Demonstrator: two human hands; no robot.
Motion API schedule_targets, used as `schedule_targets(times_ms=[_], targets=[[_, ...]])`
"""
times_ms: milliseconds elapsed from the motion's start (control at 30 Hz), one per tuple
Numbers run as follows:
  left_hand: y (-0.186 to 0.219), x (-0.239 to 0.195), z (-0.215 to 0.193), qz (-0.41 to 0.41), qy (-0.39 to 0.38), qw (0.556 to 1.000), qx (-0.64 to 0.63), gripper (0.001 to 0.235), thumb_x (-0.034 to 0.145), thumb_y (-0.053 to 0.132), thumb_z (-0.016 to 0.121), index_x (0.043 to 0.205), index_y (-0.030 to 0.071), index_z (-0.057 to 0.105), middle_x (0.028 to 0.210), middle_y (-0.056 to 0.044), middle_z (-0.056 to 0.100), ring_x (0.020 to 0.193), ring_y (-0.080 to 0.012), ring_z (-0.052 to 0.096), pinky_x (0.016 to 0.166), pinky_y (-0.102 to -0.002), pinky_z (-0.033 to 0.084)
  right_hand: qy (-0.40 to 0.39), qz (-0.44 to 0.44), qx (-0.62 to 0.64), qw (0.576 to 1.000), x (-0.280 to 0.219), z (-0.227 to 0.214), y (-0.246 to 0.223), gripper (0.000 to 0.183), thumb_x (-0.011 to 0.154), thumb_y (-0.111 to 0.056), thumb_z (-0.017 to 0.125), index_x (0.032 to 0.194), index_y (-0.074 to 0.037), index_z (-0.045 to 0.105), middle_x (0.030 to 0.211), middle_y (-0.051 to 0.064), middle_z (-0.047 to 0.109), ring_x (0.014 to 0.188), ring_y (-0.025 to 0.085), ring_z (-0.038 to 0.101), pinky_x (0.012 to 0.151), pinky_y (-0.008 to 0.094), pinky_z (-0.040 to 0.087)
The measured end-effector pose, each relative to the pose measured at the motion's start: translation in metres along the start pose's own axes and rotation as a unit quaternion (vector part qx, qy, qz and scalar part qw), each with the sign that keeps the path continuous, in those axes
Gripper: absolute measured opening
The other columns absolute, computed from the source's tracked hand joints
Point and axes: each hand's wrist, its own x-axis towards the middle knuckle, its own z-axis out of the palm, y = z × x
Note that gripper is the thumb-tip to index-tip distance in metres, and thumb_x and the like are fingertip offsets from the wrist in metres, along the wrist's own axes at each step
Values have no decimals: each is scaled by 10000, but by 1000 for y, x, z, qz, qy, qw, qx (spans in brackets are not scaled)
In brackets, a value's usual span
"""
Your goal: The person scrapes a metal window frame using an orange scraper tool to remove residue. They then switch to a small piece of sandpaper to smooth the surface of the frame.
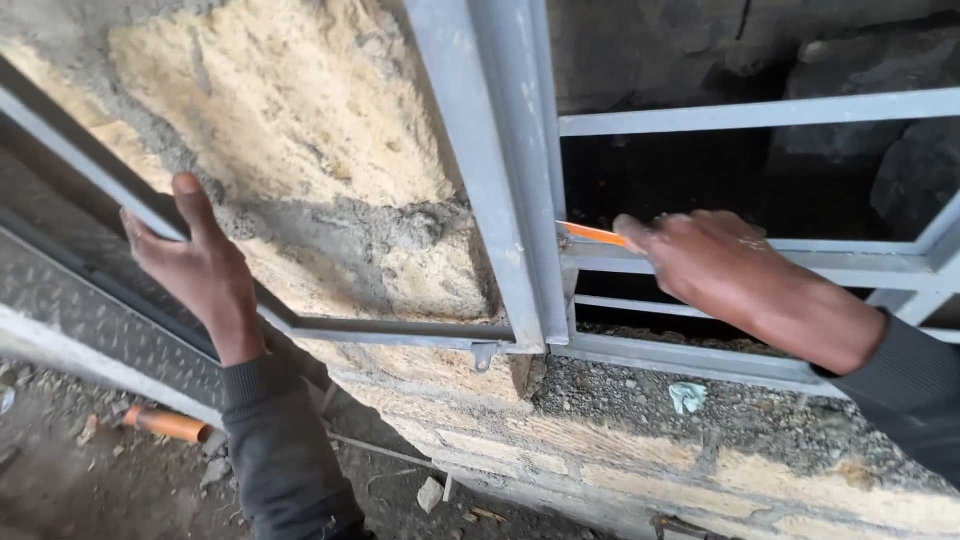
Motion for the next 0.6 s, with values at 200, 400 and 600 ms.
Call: schedule_targets(times_ms=[200,400,600], targets=[[2,5,3,5,2,1000,-7,1175,1226,702,759,1786,-192,243,1893,-432,260,1799,-568,255,1487,-642,260,35,-47,-39,998,20,22,23,573,1063,-37,602,1597,-241,560,875,94,747,734,330,736,633,523,588],[-8,4,-1,66,2,997,-45,1051,1205,700,764,1757,-102,370,1817,-356,492,1743,-499,475,1448,-660,419,-64,-6,89,994,-9,-21,6,341,1176,-75,596,1485,-214,633,694,71,547,565,244,516,609,482,422],[-8,9,4,52,11,999,2,1204,1119,879,676,1745,-108,389,1778,-343,518,1712,-485,494,1397,-678,435,-12,93,222,971,-59,-11,14,481,1193,-525,357,1295,-218,714,951,55,917,713,230,846,722,406,659]])
